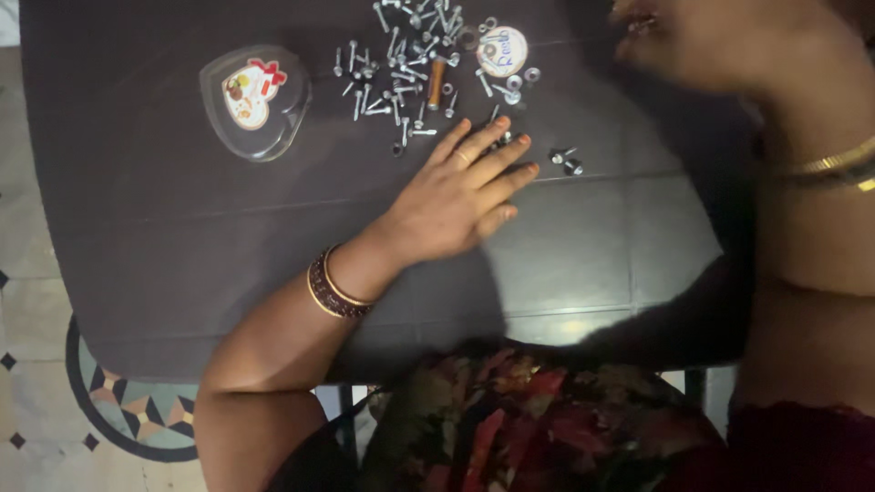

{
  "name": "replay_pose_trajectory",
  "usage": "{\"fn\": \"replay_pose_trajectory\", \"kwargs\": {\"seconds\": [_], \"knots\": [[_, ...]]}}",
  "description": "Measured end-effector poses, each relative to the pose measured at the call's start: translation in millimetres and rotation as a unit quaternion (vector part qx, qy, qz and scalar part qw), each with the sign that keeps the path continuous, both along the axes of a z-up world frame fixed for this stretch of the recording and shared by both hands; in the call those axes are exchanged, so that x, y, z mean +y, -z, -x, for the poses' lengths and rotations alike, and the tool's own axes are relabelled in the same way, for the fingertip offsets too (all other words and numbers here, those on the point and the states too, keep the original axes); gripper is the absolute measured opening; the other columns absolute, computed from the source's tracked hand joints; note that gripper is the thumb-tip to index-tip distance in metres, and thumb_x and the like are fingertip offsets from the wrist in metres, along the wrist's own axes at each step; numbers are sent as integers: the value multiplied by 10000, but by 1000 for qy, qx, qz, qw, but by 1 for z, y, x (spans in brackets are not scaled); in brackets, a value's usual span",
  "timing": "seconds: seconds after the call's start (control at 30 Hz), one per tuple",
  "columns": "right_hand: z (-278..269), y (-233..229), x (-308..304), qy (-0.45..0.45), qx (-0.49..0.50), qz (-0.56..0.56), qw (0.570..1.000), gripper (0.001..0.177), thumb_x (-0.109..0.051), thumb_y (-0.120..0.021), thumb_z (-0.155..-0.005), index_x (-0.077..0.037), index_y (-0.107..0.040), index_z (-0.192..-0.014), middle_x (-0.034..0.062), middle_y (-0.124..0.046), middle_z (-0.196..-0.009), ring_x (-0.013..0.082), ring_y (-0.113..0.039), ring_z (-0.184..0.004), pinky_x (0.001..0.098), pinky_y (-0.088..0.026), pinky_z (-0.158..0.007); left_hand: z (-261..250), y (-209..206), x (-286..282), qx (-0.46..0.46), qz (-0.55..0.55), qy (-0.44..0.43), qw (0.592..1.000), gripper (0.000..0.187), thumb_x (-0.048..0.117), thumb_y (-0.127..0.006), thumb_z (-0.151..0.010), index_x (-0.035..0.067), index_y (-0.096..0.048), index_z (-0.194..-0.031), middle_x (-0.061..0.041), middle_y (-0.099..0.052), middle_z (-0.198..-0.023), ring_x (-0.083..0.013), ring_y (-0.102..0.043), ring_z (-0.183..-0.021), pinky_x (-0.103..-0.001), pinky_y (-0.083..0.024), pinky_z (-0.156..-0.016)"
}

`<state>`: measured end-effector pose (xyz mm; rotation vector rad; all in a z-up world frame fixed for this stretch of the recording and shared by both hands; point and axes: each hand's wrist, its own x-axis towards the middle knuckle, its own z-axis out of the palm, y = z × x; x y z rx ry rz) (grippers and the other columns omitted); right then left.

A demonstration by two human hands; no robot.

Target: The person picks up screws and small metal rings from a table and threads the rings onto the screws by hand. The person places the assembled units into a small brown bowl on the right side of the table.

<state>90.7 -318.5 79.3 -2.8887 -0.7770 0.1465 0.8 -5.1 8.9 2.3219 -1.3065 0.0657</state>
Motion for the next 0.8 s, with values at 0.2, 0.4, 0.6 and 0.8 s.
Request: {"fn": "replay_pose_trajectory", "kwargs": {"seconds": [0.2, 0.4, 0.6, 0.8], "knots": [[51, -3, 84, -97, 199, 131, 966, 387, -334, -742, -856, -179, -631, -1193, 56, -717, -1012, 282, -719, -898, 445, -566, -756, -4, 8, 9, -70, 53, -75, 993, 310, 137, -676, -930, 86, -712, -1234, -97, -618, -1385, -303, -480, -1387, -547, -327, -1199], [28, 13, 85, -31, 190, -43, 980, 216, -202, -736, -867, -121, -659, -1052, 59, -749, -957, 238, -736, -865, 403, -566, -753, -1, 2, 9, -69, 126, -143, 979, 278, 113, -682, -981, 85, -701, -1257, -66, -663, -1220, -251, -601, -1139, -410, -447, -979], [18, 41, 88, -6, 257, -419, 871, 204, 4, -659, -982, -7, -553, -1156, 98, -731, -1084, 141, -704, -1025, 279, -567, -900, -3, 0, 9, -13, 216, -206, 954, 337, 149, -694, -982, 88, -644, -1309, -75, -626, -1122, -264, -635, -1036, -411, -516, -929], [29, 42, 87, -69, 340, -480, 805, 286, 44, -639, -956, -24, -497, -1194, 103, -728, -1106, 139, -688, -1037, 279, -572, -938, -4, 1, 7, 97, 361, -193, 907, 306, 105, -682, -1044, 65, -633, -1343, -71, -654, -1035, -182, -682, -880, -322, -570, -781]]}}
